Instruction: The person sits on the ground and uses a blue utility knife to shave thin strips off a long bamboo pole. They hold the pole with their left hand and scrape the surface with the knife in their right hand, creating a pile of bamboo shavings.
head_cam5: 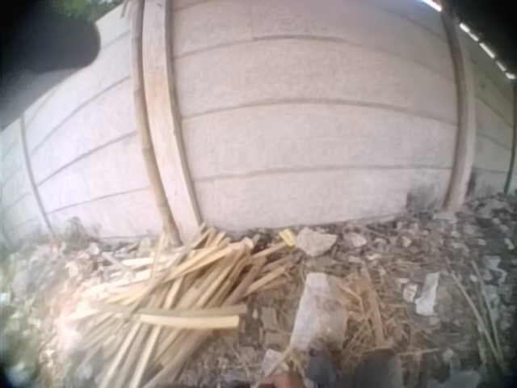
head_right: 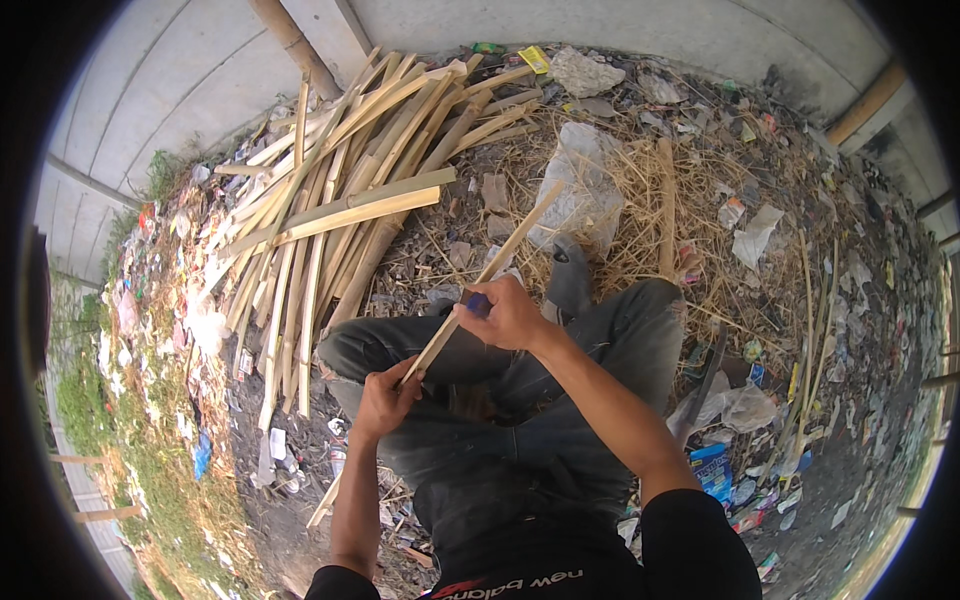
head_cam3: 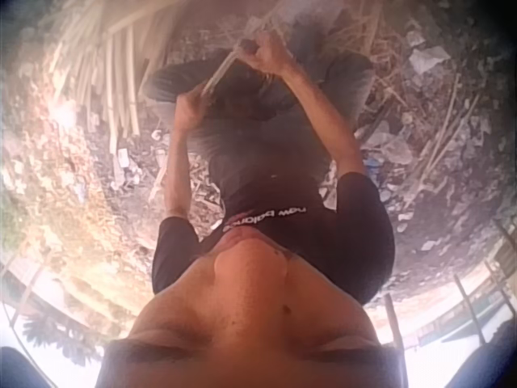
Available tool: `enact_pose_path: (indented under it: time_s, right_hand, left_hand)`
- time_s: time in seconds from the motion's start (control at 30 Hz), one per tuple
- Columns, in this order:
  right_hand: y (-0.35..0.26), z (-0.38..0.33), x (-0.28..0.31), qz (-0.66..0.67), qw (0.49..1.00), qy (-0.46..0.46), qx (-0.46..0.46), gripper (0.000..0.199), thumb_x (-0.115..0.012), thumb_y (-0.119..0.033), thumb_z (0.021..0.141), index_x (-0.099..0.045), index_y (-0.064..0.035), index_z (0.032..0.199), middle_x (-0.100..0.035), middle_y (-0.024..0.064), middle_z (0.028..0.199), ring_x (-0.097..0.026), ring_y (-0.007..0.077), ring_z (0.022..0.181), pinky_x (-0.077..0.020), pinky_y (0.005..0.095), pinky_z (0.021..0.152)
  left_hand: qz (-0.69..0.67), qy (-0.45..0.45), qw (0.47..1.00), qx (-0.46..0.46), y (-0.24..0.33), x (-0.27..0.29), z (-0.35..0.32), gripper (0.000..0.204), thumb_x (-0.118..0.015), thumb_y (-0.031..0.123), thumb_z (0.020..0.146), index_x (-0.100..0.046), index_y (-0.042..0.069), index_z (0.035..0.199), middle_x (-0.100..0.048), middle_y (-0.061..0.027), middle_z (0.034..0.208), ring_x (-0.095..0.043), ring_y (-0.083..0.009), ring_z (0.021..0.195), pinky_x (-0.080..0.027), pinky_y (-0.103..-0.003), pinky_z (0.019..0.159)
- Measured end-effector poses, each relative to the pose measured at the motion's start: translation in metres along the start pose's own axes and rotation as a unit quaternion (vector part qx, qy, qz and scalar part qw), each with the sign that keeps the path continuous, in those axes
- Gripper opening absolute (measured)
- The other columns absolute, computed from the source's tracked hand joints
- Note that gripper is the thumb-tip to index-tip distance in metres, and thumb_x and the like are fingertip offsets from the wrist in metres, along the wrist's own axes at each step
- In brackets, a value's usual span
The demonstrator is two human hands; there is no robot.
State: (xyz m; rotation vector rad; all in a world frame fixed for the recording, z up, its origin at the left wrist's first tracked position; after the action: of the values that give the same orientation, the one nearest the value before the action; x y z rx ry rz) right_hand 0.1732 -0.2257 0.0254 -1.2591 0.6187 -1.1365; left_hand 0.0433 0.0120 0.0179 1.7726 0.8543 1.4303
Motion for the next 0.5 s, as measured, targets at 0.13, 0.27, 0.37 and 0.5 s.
enact_pose_path:
  time_s: [0.13,0.27,0.37,0.5]
  right_hand:
    - [0.001,-0.005,-0.002,0.075,0.995,-0.039,-0.045,0.031,-0.08,-0.01,0.091,-0.063,-0.0035,0.066,-0.046,-0.0044,0.053,-0.039,0.0046,0.053,-0.0325,0.0308,0.05]
    - [0.013,0.002,0.031,0.065,0.989,0.114,-0.064,0.025,-0.088,-0.019,0.087,-0.069,-0.0037,0.08,-0.047,-0.0071,0.058,-0.041,0.0031,0.056,-0.0352,0.0269,0.052]
    - [0.005,0.009,0.049,-0.022,0.966,0.247,-0.068,0.028,-0.091,-0.025,0.086,-0.072,-0.005,0.092,-0.048,-0.0081,0.062,-0.043,0.0023,0.058,-0.0375,0.0251,0.053]
    - [0.011,0.002,0.045,-0.099,0.967,0.216,-0.089,0.034,-0.09,-0.032,0.088,-0.072,-0.006,0.101,-0.052,-0.0051,0.064,-0.047,0.0052,0.058,-0.0405,0.0266,0.053]
  left_hand:
    - [-0.03,-0.025,0.998,0.052,-0.004,0.008,0.006,0.032,-0.065,0.017,0.106,-0.07,-0.003,0.13,-0.07,-0.0107,0.07,-0.073,-0.0167,0.066,-0.056,-0.033,0.064]
    - [-0.033,-0.029,0.996,0.079,-0.007,0.01,0.007,0.032,-0.064,0.019,0.107,-0.07,-0.002,0.131,-0.069,-0.0091,0.068,-0.072,-0.0151,0.066,-0.055,-0.032,0.063]
    - [-0.038,-0.017,0.997,0.061,-0.007,0.011,0.006,0.033,-0.064,0.021,0.108,-0.07,-0.001,0.131,-0.069,-0.009,0.068,-0.069,-0.0143,0.061,-0.054,-0.032,0.06]
    - [-0.041,-0.027,0.996,0.073,-0.01,0.011,0.007,0.031,-0.064,0.022,0.108,-0.071,0.0,0.128,-0.069,-0.0081,0.067,-0.063,-0.0124,0.053,-0.051,-0.03,0.055]
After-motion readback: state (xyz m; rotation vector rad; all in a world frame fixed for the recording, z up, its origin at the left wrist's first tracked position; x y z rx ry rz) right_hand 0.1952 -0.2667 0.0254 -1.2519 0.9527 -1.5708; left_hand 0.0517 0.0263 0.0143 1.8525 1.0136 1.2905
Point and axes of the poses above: each hand's wrist, its own z-axis towards the middle knuckle, its own x-axis out of the back of the hand, y = z × x, the point moved 3 cm from there along z, towards the middle knuckle
